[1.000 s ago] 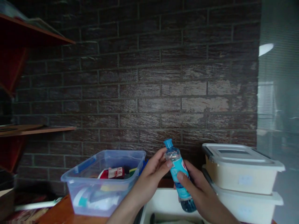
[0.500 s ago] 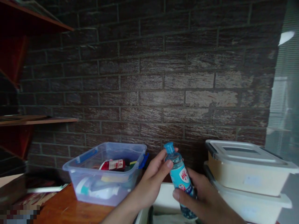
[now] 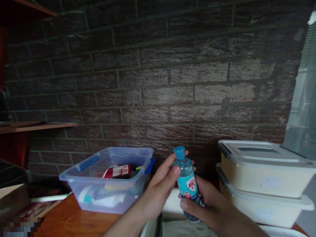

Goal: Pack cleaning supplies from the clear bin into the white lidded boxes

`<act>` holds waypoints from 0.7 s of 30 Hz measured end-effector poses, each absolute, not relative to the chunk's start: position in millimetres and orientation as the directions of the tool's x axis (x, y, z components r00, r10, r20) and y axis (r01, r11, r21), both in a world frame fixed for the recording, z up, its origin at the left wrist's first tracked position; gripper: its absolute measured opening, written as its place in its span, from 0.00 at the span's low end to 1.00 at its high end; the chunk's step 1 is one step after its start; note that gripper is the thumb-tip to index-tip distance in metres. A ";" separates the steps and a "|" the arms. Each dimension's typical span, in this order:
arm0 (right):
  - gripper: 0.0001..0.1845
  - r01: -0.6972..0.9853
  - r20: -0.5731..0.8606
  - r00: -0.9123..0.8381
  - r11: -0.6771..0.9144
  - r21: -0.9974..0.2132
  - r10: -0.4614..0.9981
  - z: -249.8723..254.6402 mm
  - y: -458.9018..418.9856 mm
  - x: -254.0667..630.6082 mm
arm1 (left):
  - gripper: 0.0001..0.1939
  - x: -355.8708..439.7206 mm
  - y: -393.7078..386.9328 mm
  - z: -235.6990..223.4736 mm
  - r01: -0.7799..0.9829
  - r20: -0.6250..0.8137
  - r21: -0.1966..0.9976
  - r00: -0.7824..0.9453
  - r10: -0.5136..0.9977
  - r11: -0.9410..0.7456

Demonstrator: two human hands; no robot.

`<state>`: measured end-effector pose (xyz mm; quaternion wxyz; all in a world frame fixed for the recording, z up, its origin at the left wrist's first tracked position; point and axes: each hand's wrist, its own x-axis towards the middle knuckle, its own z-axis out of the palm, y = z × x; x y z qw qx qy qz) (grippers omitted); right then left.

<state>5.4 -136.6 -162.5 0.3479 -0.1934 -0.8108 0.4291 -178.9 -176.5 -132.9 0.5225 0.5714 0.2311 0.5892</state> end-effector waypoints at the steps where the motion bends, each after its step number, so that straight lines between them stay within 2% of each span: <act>1: 0.29 -0.015 0.399 -0.690 0.538 -0.843 0.605 -161.6 -136.4 5.5 | 0.23 -177.6 -174.5 -133.4 -0.403 0.435 0.852 0.187 0.881 -0.335; 7: 0.31 -0.156 0.327 -0.743 0.325 -0.933 0.584 -163.4 -134.6 4.0 | 0.22 -175.7 -166.5 -128.4 -0.585 0.366 0.781 0.143 0.920 -0.219; 12: 0.29 -0.163 0.169 -0.883 0.052 -0.985 0.438 -172.1 -133.7 1.6 | 0.22 -178.3 -162.7 -124.2 -0.681 0.363 0.713 0.151 0.920 -0.169; 14: 0.27 -0.162 0.169 -0.880 0.055 -0.985 0.444 -173.8 -135.5 0.5 | 0.23 -178.4 -162.0 -124.0 -0.697 0.356 0.703 0.172 0.919 -0.142; 17: 0.27 -0.136 0.194 -0.850 0.151 -0.979 0.489 -172.5 -139.9 -1.5 | 0.24 -177.0 -162.5 -125.1 -0.683 0.370 0.716 0.196 0.908 -0.144; 21: 0.34 -0.126 0.187 -0.825 0.149 -0.981 0.533 -169.6 -143.3 -5.7 | 0.20 -173.0 -163.9 -128.1 -0.609 0.419 0.757 0.173 0.892 -0.237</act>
